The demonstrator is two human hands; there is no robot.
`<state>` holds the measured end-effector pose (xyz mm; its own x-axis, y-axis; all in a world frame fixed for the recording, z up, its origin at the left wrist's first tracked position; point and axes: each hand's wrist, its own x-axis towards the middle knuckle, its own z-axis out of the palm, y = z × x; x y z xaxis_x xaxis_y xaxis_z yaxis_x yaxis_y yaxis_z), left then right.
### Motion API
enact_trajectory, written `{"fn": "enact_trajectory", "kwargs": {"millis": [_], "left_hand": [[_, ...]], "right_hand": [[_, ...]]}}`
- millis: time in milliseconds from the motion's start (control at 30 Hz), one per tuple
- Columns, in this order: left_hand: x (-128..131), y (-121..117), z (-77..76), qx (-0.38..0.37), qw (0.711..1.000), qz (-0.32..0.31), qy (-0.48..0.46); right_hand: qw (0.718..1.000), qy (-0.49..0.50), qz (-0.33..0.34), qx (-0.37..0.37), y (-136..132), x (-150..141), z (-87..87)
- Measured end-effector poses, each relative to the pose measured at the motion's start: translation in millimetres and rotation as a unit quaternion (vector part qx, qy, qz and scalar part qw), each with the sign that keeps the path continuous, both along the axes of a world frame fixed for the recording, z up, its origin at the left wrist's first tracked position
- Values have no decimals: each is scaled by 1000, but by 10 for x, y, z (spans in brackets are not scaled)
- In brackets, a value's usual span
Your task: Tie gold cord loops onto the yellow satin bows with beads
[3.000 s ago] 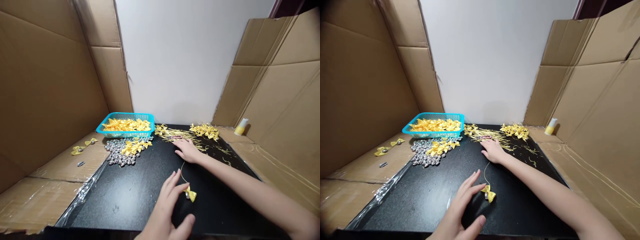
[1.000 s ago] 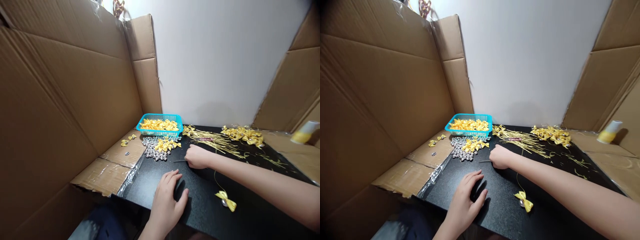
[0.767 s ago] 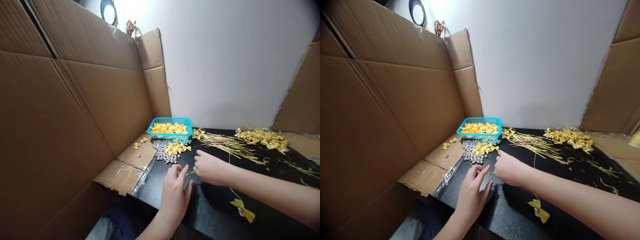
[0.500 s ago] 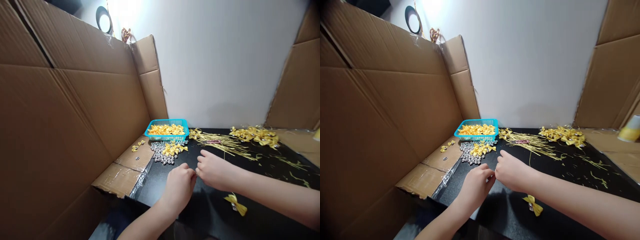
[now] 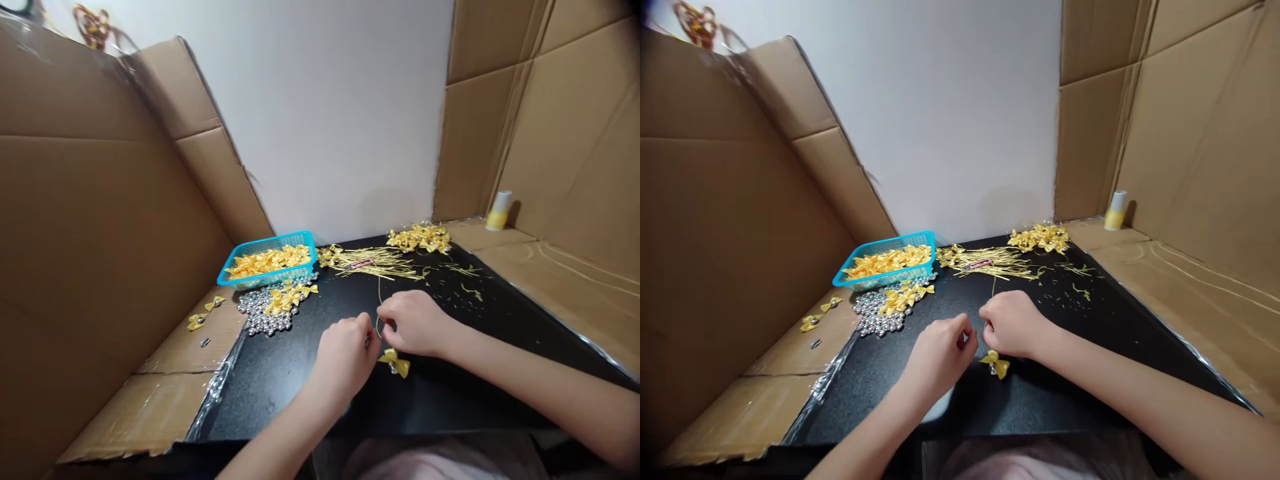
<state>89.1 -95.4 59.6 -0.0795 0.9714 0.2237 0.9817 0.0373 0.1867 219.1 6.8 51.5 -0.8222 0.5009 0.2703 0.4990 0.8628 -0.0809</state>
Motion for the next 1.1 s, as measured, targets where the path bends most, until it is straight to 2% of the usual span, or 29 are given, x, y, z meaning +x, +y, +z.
{"fn": "enact_trajectory", "kwargs": {"millis": [167, 333, 433, 567, 633, 733, 800, 933, 1100], "left_hand": [[10, 242, 118, 7, 996, -51, 66], [-71, 367, 69, 59, 994, -91, 29], [-132, 401, -1, 109, 987, -106, -56], [-192, 438, -96, 153, 960, -107, -210], [-205, 470, -154, 145, 935, -87, -311], [-209, 538, -253, 102, 879, -39, -464], [-217, 582, -311, 87, 861, -25, -501], [-286, 627, -356, 104, 881, -38, -459], [-423, 628, -285, 65, 926, -90, -361]], "right_hand": [[996, -9, -69, -46, 75, -26, 94], [992, 1, -96, -84, 139, -11, 40], [988, 10, -105, -114, 175, 20, -15], [982, 28, -108, -154, 217, 59, -58], [978, 43, -105, -175, 232, 69, -74], [968, 76, -94, -222, 248, 64, -113], [956, 106, -83, -262, 258, 49, -152], [928, 182, -68, -317, 284, 18, -221], [911, 261, -69, -312, 320, 14, -232]]}}
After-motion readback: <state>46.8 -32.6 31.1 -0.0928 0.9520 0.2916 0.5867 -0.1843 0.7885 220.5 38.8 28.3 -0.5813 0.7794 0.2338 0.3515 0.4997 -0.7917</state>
